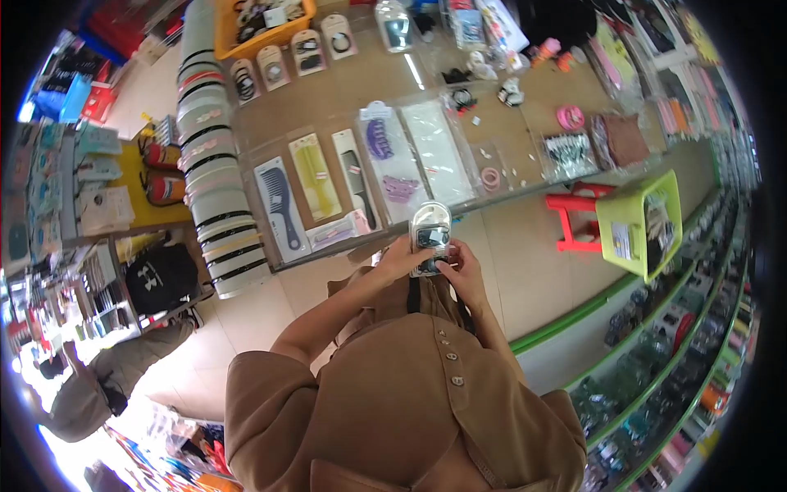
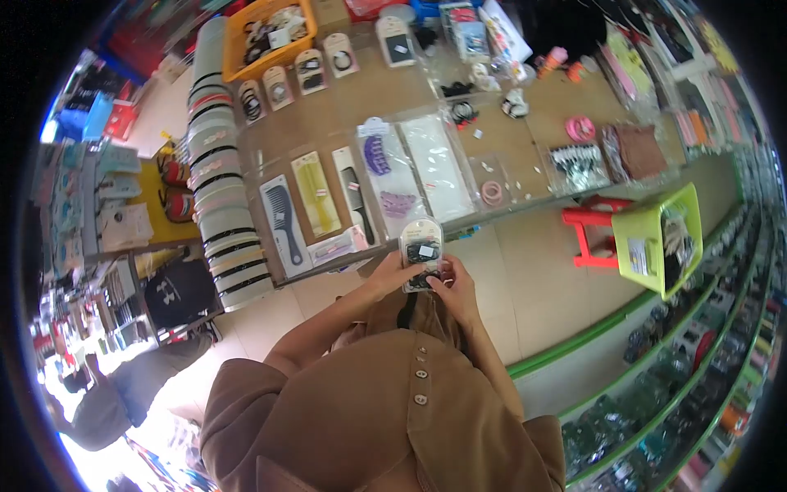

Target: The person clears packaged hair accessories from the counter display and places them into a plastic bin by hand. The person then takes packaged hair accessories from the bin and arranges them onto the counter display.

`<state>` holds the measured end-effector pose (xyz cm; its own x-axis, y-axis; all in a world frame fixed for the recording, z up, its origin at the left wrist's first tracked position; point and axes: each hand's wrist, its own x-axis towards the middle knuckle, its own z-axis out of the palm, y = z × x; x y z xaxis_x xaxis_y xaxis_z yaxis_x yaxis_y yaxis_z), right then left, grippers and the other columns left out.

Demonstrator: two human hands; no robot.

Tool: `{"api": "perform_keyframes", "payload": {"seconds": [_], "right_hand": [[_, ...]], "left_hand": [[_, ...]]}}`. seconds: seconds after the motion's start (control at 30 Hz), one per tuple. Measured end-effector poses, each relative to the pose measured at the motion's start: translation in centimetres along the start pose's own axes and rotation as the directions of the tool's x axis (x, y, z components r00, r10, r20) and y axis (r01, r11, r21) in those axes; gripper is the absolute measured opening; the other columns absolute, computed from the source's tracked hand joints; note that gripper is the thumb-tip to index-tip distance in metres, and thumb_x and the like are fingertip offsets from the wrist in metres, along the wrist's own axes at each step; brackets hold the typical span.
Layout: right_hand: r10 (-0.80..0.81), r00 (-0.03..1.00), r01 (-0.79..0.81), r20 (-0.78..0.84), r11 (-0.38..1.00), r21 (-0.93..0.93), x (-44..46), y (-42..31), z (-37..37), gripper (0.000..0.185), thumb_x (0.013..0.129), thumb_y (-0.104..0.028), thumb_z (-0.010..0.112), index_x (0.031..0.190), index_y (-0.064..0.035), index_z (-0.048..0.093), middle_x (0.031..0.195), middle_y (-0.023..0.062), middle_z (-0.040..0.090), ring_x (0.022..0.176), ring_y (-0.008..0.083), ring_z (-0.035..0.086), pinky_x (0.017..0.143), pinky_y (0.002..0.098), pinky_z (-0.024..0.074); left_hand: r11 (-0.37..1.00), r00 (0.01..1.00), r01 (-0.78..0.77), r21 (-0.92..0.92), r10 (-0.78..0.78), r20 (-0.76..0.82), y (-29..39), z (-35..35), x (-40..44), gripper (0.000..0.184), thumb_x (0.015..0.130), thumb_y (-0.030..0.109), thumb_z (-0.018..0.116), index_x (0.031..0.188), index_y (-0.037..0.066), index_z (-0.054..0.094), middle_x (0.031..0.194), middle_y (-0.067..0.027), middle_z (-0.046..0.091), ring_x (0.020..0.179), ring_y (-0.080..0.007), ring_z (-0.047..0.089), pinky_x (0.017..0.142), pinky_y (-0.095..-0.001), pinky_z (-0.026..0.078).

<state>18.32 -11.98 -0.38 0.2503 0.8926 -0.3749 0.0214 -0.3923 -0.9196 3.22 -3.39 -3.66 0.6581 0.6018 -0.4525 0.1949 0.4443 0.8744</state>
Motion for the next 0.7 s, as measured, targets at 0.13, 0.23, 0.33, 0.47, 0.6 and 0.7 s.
{"api": "perform_keyframes", "payload": {"seconds": [0.13,0.23,0.33,0.47,0.6,0.7], "right_hand": [[0.082,0.996,-0.083,-0.042,0.996,-0.024,-1.7,0.2,-2.2,0.047,0.075,-0.003,0.063,0.118,-0.0005,0.044,0.094,0.0049,0.055,0.081,0.0101,0.054,0.07,0.0229,0.0452],[0.05,0.99,-0.047,-0.13,0.998,0.032,-2.8,1.5,-4.1,0.047,0.075,-0.003,0.062,0.118,-0.0002,0.043,0.095,0.0053,0.056,0.082,0.0103,0.054,0.07,0.0231,0.0453],[0.027,0.972,0.007,-0.234,0.989,0.145,-3.7,1.9,-6.3,0.046,0.073,-0.004,0.066,0.115,-0.0009,0.047,0.088,0.0057,0.057,0.074,0.0105,0.054,0.063,0.0224,0.0459],[0.061,0.958,0.002,-0.279,0.976,0.219,-4.5,2.6,-11.1,0.046,0.074,-0.001,0.064,0.116,-0.0012,0.046,0.09,0.0057,0.058,0.077,0.0105,0.055,0.066,0.0228,0.0464],[0.045,0.949,0.014,-0.313,0.983,0.185,-5.9,4.5,-18.3,0.046,0.074,-0.001,0.063,0.117,0.0003,0.044,0.092,0.0058,0.058,0.081,0.0104,0.055,0.068,0.023,0.0464],[0.054,0.931,0.04,-0.362,0.968,0.247,-7.7,5.1,-24.1,0.046,0.075,-0.001,0.063,0.116,0.0016,0.044,0.091,0.0055,0.057,0.08,0.0104,0.054,0.068,0.0232,0.0463]], "left_hand": [[0.996,0.998,0.008,0.09,-0.013,0.056,0.6,2.2,0.9,0.033,0.08,0.013,0.057,0.11,0.0,0.054,0.097,-0.0061,0.06,0.088,-0.0118,0.056,0.079,-0.0269,0.045],[0.994,0.986,0.044,0.097,-0.059,0.158,2.3,4.5,1.8,0.031,0.08,0.015,0.058,0.107,0.0,0.056,0.095,-0.0061,0.061,0.087,-0.0111,0.055,0.078,-0.0272,0.045],[0.986,0.975,0.008,0.165,-0.044,0.217,2.9,7.2,3.6,0.03,0.079,0.016,0.058,0.105,0.0,0.057,0.093,-0.0058,0.061,0.085,-0.0105,0.055,0.077,-0.0275,0.045],[0.983,0.965,-0.04,0.177,-0.008,0.261,3.6,12.2,6.2,0.032,0.078,0.019,0.06,0.104,0.001,0.058,0.091,-0.0054,0.062,0.083,-0.0113,0.056,0.076,-0.0277,0.045],[0.913,0.966,-0.083,0.399,-0.024,0.257,6.2,19.7,8.0,0.032,0.078,0.023,0.06,0.102,0.001,0.058,0.085,-0.0071,0.063,0.079,-0.0138,0.059,0.072,-0.028,0.046],[0.94,0.95,-0.139,0.313,0.037,0.31,3.3,25.8,11.3,0.032,0.078,0.022,0.061,0.1,-0.001,0.057,0.083,-0.0073,0.063,0.078,-0.0132,0.058,0.071,-0.0287,0.046]]}}
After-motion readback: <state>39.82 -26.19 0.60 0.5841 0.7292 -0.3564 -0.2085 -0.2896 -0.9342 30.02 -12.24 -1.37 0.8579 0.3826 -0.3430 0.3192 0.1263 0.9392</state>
